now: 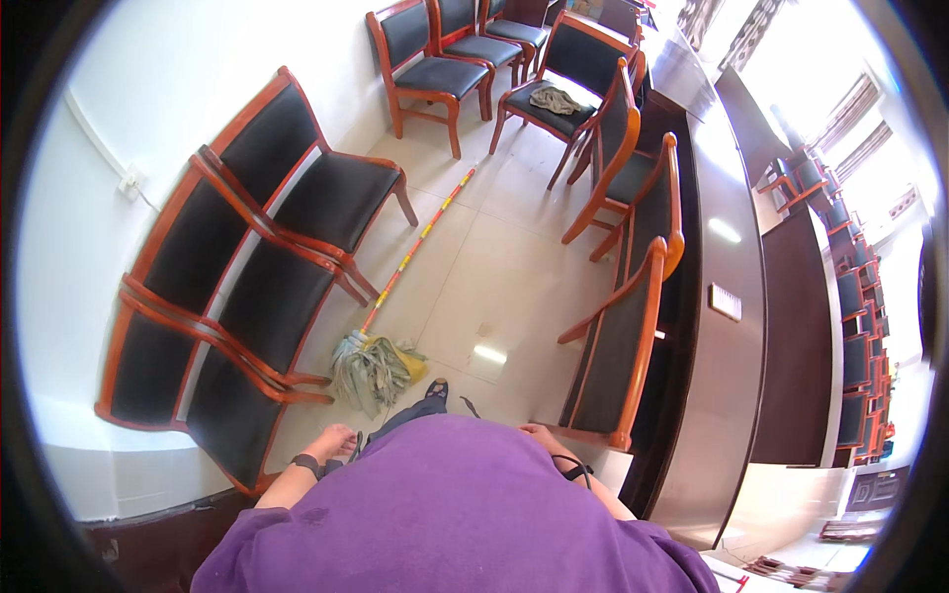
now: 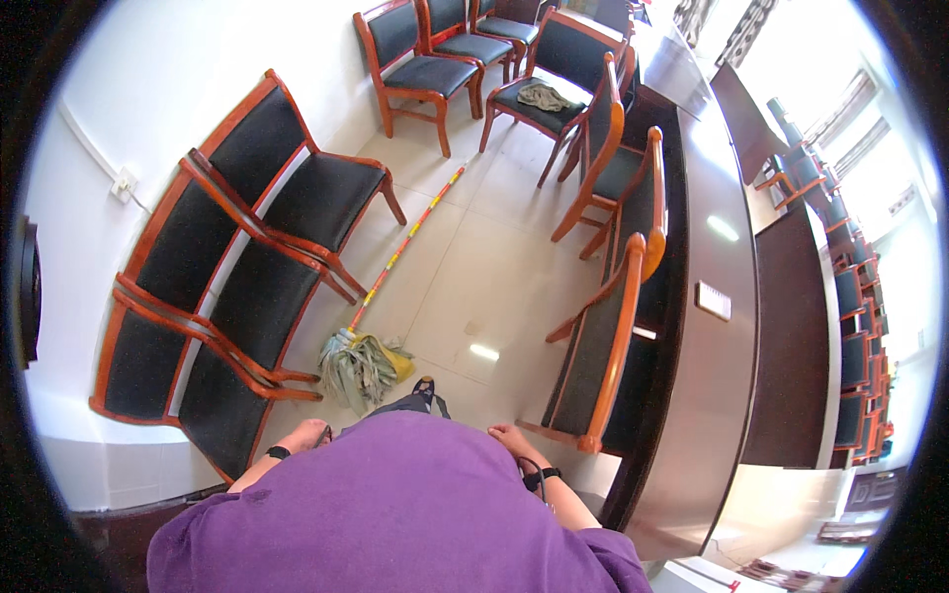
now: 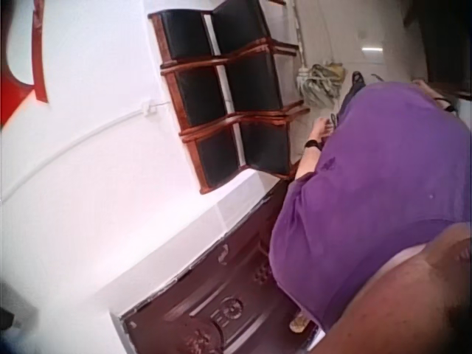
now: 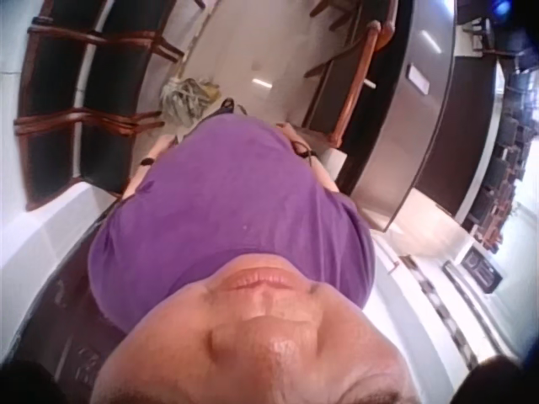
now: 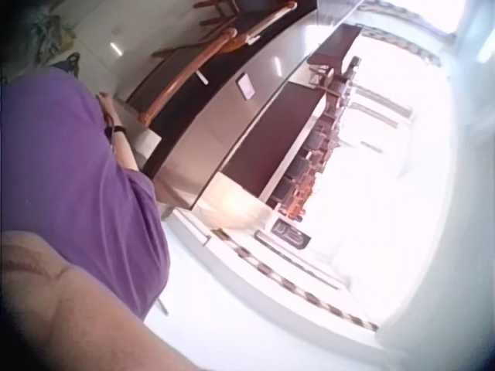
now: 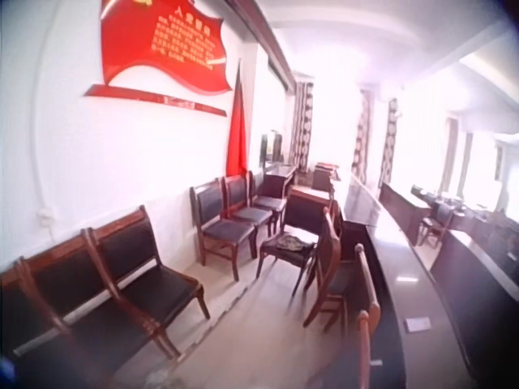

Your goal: Cleaning a room by wiping chairs and mopping the floor.

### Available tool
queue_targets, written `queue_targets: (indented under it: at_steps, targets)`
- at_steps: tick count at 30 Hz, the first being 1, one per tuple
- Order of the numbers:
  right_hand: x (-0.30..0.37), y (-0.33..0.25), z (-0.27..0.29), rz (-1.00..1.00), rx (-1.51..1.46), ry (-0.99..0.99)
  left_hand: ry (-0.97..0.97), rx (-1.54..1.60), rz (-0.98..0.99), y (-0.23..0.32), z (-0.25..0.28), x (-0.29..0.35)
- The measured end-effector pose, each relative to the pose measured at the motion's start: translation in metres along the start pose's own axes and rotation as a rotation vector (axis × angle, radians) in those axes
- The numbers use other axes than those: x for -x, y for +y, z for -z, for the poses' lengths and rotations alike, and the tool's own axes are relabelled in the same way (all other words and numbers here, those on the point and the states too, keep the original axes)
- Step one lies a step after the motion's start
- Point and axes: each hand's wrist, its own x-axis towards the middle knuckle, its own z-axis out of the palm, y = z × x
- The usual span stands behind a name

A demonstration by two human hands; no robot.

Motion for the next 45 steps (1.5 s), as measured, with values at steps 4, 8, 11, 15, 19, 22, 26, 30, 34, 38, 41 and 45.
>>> queue_targets:
  at_steps: [4,8,11,15,19,22,26,30,34,38,41,45]
  targets:
    - [-0.025,-0.052,0.025,-0.04,0.068,0.027,-0.007,0.019,-0.007,0.073,0.016,-0.033]
    - [-0.032,-0.126,0.048,-0.166,-0.334,0.164,0.0,0.003,0.009,0.113,0.043,-0.067]
    - [-0.039,-0.172,0.068,-0.175,-0.382,0.207,0.008,-0.014,0.035,0.15,0.047,-0.09]
    - [-0.077,-0.203,0.103,-0.166,-0.391,0.239,0.014,-0.039,0.047,0.19,0.042,-0.123]
    - [-0.138,-0.235,0.138,-0.162,-0.391,0.228,-0.012,-0.04,0.057,0.235,0.025,-0.148]
    - [-0.196,-0.263,0.17,-0.157,-0.399,0.183,0.002,-0.005,0.058,0.273,0.018,-0.17]
    - [-0.273,-0.309,0.223,-0.121,-0.394,0.118,0.038,0.069,0.074,0.318,0.012,-0.201]
    - [-0.335,-0.359,0.294,-0.081,-0.492,0.135,-0.023,-0.34,-0.129,0.394,-0.003,-0.208]
    - [-0.38,-0.392,0.362,-0.126,-0.581,0.119,0.048,-0.105,-0.049,0.53,-0.044,-0.213]
    - [-0.419,-0.412,0.4,-0.214,-0.552,0.169,0.094,-0.074,-0.22,0.648,-0.069,-0.218]
    - [-0.452,-0.439,0.412,-0.251,-0.545,0.145,0.054,-0.065,-0.245,0.695,-0.075,-0.23]
    - [-0.495,-0.485,0.435,-0.256,-0.55,0.137,0.063,-0.029,-0.092,0.699,-0.049,-0.274]
